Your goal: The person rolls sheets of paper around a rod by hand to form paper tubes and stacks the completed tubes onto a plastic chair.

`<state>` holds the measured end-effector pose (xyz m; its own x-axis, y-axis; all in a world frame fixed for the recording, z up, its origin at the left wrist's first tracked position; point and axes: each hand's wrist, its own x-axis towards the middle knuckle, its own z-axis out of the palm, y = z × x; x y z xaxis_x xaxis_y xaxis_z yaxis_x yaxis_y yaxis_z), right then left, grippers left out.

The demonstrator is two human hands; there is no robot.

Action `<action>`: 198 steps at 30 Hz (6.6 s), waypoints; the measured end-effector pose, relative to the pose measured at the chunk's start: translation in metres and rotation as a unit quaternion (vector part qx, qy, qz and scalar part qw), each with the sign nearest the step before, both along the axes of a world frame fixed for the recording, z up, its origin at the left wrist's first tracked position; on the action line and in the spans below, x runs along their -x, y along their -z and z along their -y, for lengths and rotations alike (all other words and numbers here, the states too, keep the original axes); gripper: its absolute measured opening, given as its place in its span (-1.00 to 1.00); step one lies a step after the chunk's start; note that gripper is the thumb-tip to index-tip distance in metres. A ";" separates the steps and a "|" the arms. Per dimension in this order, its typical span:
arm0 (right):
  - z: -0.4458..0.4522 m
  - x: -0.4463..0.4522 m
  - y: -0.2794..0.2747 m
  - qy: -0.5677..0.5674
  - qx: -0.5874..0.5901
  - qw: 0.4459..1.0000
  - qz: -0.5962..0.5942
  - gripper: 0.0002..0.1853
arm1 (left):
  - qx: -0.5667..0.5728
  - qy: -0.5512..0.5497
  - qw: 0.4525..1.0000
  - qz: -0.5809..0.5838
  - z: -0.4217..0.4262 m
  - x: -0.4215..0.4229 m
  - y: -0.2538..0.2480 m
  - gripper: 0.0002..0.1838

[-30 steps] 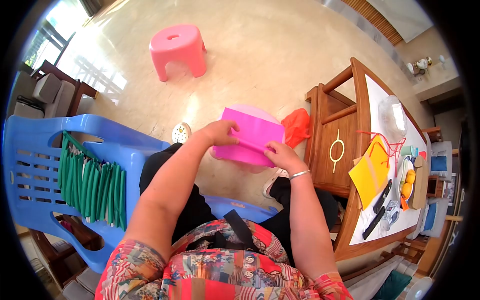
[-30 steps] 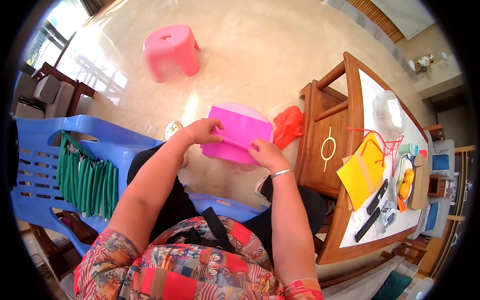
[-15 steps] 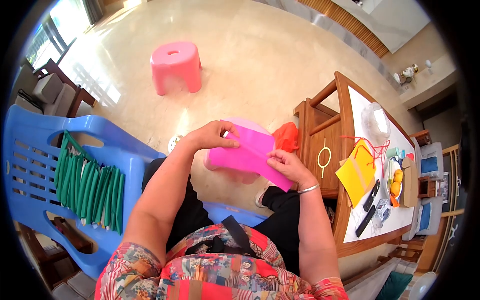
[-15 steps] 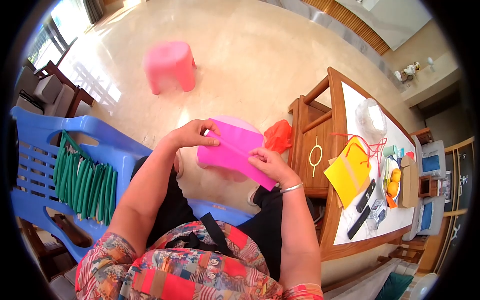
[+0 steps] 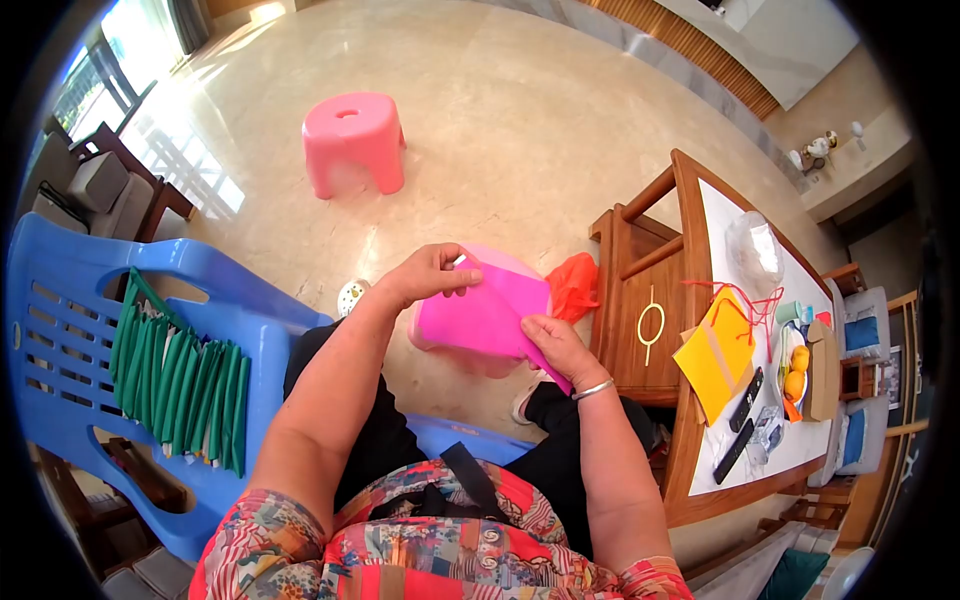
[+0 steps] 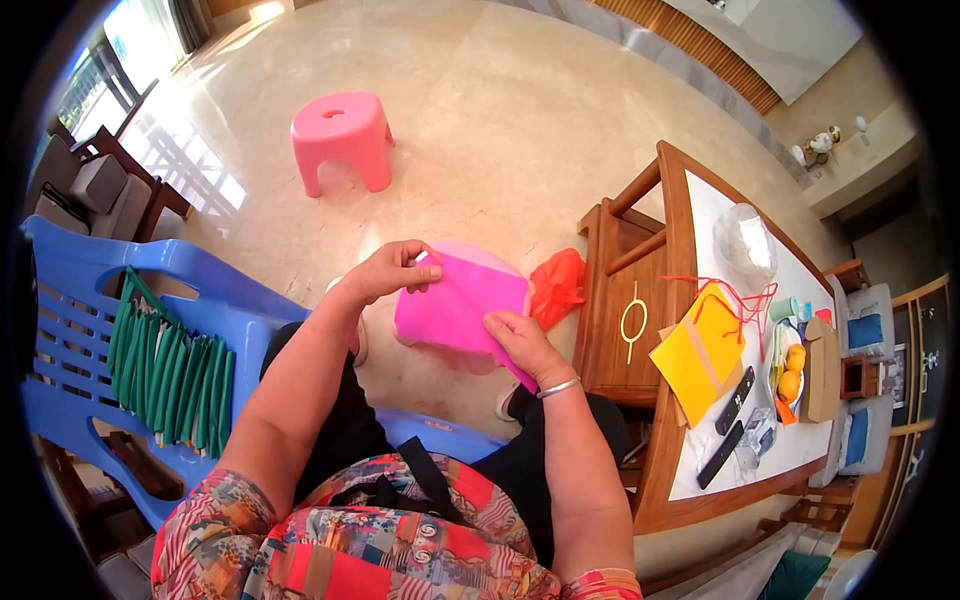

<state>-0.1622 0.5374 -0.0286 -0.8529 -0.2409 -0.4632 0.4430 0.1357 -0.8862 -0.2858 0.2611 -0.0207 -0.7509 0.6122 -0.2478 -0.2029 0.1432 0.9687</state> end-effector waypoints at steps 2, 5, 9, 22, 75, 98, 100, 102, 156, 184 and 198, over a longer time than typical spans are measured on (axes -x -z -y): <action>0.000 0.001 0.002 0.003 0.005 1.000 0.025 -0.67 | -0.041 0.009 0.999 0.011 -0.001 0.003 0.004 -0.67; 0.003 0.001 0.005 -0.022 -0.021 0.999 -0.021 -0.63 | -0.038 0.009 0.999 0.015 -0.004 0.003 0.003 -0.66; 0.009 0.003 0.016 -0.038 -0.086 0.981 -0.169 -0.57 | -0.032 -0.013 0.999 0.035 -0.009 0.002 -0.002 -0.67; 0.025 0.002 0.025 -0.041 -0.428 0.826 -0.366 -0.62 | 0.023 -0.035 0.998 0.040 -0.045 -0.018 0.025 -0.62; -0.016 -0.019 -0.047 0.054 -0.351 0.883 -0.307 -0.69 | 0.188 -0.339 0.906 0.168 -0.026 0.014 0.182 -0.61; 0.009 -0.005 0.030 0.161 -0.299 0.856 -0.389 -0.68 | 0.391 -0.222 0.893 0.002 -0.026 -0.013 0.125 -0.40; 0.008 -0.006 0.030 0.167 -0.304 0.857 -0.382 -0.67 | 0.360 -0.262 0.891 -0.081 -0.033 -0.016 0.110 -0.37; 0.007 -0.006 0.030 0.158 -0.309 0.866 -0.361 -0.67 | 0.266 -0.276 0.903 -0.196 -0.041 -0.017 0.092 -0.37; 0.022 -0.011 0.050 -0.014 0.017 0.989 -0.143 -0.55 | 0.090 0.135 0.918 -0.362 -0.036 -0.035 -0.028 -0.85; 0.020 -0.002 0.023 0.159 -0.003 0.963 -0.217 -0.75 | -0.018 -0.079 0.860 -0.503 -0.054 -0.058 -0.065 -0.62; 0.021 0.000 0.033 0.176 -0.007 0.943 -0.283 -0.80 | 0.051 -0.039 0.809 -0.585 -0.065 -0.060 -0.054 -0.55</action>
<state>-0.1627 0.5166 -0.0615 -0.9904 0.1066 0.0885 -0.0801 0.0811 -0.9935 -0.2257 0.3261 0.0329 -0.5438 0.5733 0.6129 0.8310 0.2655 0.4889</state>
